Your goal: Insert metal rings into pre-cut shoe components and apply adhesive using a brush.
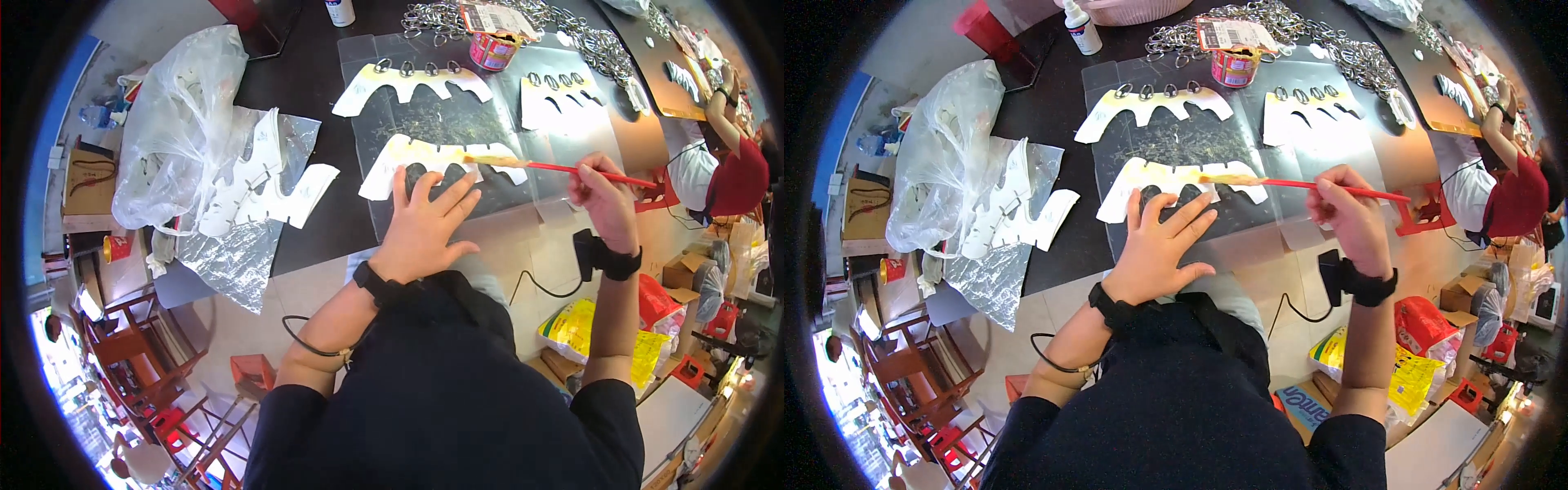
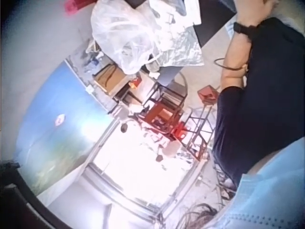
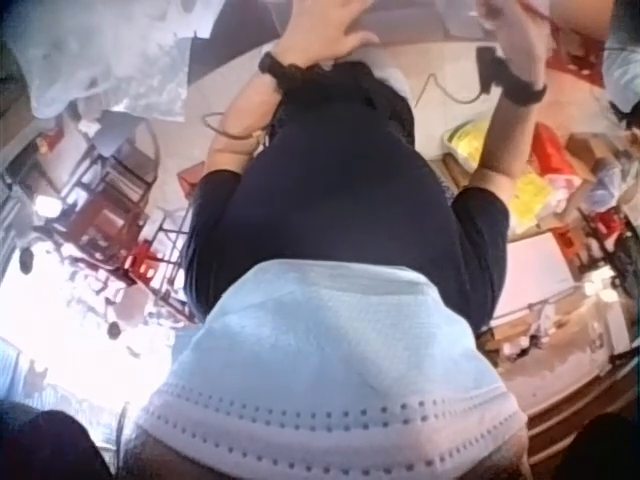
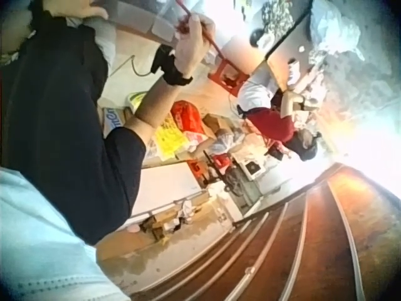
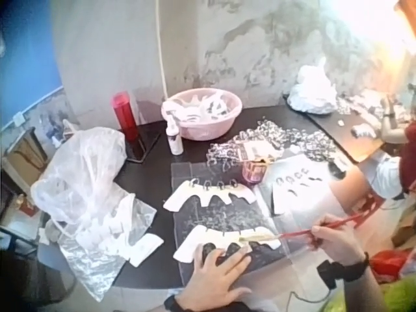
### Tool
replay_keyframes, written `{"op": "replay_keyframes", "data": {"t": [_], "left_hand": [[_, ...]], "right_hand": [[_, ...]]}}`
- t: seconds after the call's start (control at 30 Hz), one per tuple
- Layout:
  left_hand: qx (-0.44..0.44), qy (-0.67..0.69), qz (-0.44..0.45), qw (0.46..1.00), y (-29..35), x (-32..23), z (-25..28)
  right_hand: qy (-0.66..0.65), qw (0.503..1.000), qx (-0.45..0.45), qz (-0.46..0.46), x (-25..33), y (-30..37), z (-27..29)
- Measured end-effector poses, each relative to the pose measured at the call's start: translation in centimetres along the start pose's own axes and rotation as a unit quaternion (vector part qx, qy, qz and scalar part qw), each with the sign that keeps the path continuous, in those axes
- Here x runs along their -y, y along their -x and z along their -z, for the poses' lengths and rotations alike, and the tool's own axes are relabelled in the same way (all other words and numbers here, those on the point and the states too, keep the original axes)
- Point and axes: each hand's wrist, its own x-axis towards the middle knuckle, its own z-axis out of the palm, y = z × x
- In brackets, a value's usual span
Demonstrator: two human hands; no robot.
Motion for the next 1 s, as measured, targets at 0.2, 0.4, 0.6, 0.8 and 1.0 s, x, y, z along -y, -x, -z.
{"op": "replay_keyframes", "data": {"t": [0.2, 0.4, 0.6, 0.8, 1.0], "left_hand": [[-0.01, 0.003, -0.004, 1.0, 0.0, 0.0, 0.0], [-0.011, 0.005, -0.004, 1.0, 0.0, 0.1, -0.1], [-0.007, 0.001, -0.003, 1.0, 0.0, 0.1, 0.0], [-0.01, 0.0, -0.002, 1.0, 0.0, 0.1, 0.0], [-0.01, 0.005, -0.001, 1.0, 0.0, 0.0, -0.1]], "right_hand": [[0.011, 0.998, -0.032, 0.044, 0.1, 0.4, 0.1], [0.011, 0.999, -0.036, 0.034, 0.1, 0.4, 0.7], [-0.014, 0.999, -0.028, 0.038, -0.5, 0.0, -1.6], [0.004, 1.0, -0.001, 0.019, -0.1, 0.4, -0.1], [0.005, 0.999, 0.011, 0.04, -0.5, 0.8, 0.1]]}}
